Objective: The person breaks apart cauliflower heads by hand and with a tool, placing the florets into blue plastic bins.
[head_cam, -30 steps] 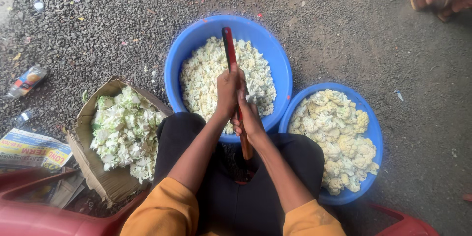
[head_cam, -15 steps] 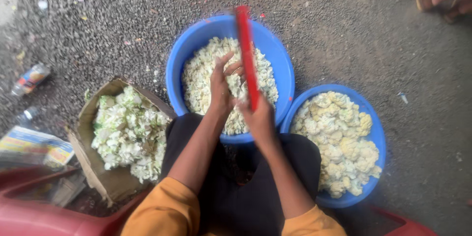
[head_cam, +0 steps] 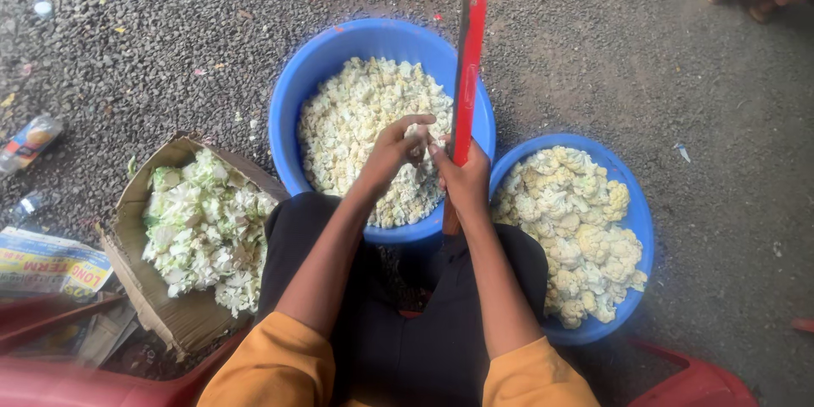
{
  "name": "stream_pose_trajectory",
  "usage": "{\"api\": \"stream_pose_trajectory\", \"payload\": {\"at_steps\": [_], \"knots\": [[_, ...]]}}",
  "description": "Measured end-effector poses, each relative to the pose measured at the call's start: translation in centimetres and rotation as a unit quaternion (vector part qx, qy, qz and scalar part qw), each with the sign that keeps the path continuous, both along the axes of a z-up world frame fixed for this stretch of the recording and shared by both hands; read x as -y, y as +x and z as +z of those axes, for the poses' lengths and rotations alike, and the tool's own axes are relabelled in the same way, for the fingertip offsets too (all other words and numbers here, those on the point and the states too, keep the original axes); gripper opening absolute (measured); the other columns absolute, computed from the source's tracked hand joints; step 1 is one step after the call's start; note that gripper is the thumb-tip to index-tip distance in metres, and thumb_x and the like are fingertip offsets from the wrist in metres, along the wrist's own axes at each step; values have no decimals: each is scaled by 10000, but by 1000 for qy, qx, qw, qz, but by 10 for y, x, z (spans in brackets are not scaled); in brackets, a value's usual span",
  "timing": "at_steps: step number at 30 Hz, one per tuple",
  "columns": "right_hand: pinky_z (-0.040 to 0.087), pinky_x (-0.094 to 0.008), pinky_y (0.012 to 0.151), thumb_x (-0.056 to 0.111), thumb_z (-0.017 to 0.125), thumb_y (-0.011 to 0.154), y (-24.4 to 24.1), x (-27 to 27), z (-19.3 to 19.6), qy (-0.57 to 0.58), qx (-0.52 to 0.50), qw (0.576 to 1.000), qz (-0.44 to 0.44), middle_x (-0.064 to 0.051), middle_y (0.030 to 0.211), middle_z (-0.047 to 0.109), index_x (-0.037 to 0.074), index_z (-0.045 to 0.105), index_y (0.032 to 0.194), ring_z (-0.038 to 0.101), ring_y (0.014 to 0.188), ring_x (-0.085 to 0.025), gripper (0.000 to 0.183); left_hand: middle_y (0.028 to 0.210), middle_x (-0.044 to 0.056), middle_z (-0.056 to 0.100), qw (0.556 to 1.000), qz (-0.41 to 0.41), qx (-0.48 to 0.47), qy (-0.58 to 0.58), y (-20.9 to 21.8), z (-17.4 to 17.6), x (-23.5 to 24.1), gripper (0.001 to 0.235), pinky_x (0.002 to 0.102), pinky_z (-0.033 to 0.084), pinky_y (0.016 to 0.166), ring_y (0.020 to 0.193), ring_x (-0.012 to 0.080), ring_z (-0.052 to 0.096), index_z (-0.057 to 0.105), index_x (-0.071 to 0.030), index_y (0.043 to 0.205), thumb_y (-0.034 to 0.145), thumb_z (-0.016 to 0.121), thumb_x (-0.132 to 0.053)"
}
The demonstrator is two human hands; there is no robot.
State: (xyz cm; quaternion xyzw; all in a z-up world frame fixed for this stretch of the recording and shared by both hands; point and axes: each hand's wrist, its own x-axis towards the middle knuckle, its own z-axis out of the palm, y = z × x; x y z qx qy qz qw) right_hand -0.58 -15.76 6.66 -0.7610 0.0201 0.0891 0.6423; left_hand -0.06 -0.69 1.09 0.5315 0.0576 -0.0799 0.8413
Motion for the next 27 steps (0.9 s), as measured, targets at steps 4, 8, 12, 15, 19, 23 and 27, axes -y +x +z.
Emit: {"api": "stream_pose_trajectory", "payload": {"at_steps": [4,8,12,15,19,23,27], "knots": [[401,-218,446,124,776,907,2,4,4,-17,17,1000,3,9,733,616,-2,635,1194,513,510,-41,344,922,16,663,991,-21,64,116,-9,17,-16,412,254,518,644,715,78,596,534,-46,1314,920,654,-48],[422,-210,469,130,768,882,5,5,12,34,56,996,58,57,973,669,30,633,1258,535,577,-15,412,761,89,594,960,-64,62,265,-16,34,-25,369,269,387,548,608,93,490,592,-20,1248,918,752,-60],[437,-219,480,156,799,878,5,7,16,-66,15,995,72,7,809,652,60,701,1170,533,579,-31,323,953,-24,696,972,-54,131,187,-18,39,-28,355,231,459,531,636,41,583,652,-21,1238,897,736,-72],[470,-247,575,151,819,873,5,2,13,-116,72,990,40,-26,826,678,51,694,1083,577,651,-76,264,670,5,671,975,-28,40,217,-22,39,-24,323,239,400,508,586,47,562,674,-30,1224,922,747,-120],[533,-276,721,131,815,877,2,0,10,-142,155,977,43,-35,888,702,35,676,1041,639,800,-106,236,676,8,670,975,5,26,220,-18,36,-21,366,240,427,522,615,42,581,702,-46,1251,912,783,-158],[552,-285,739,128,803,894,1,-2,12,-111,130,984,49,-43,939,696,26,659,1047,671,839,-110,234,648,13,656,968,-4,7,251,-17,39,-26,379,261,408,512,588,67,558,718,-64,1266,909,778,-178],[529,-291,776,113,773,895,2,-5,17,-78,122,986,81,-37,1053,664,30,641,1140,641,901,-109,290,760,-24,740,971,-57,55,225,-16,47,-31,391,241,489,535,631,58,648,707,-72,1284,903,736,-150]]}}
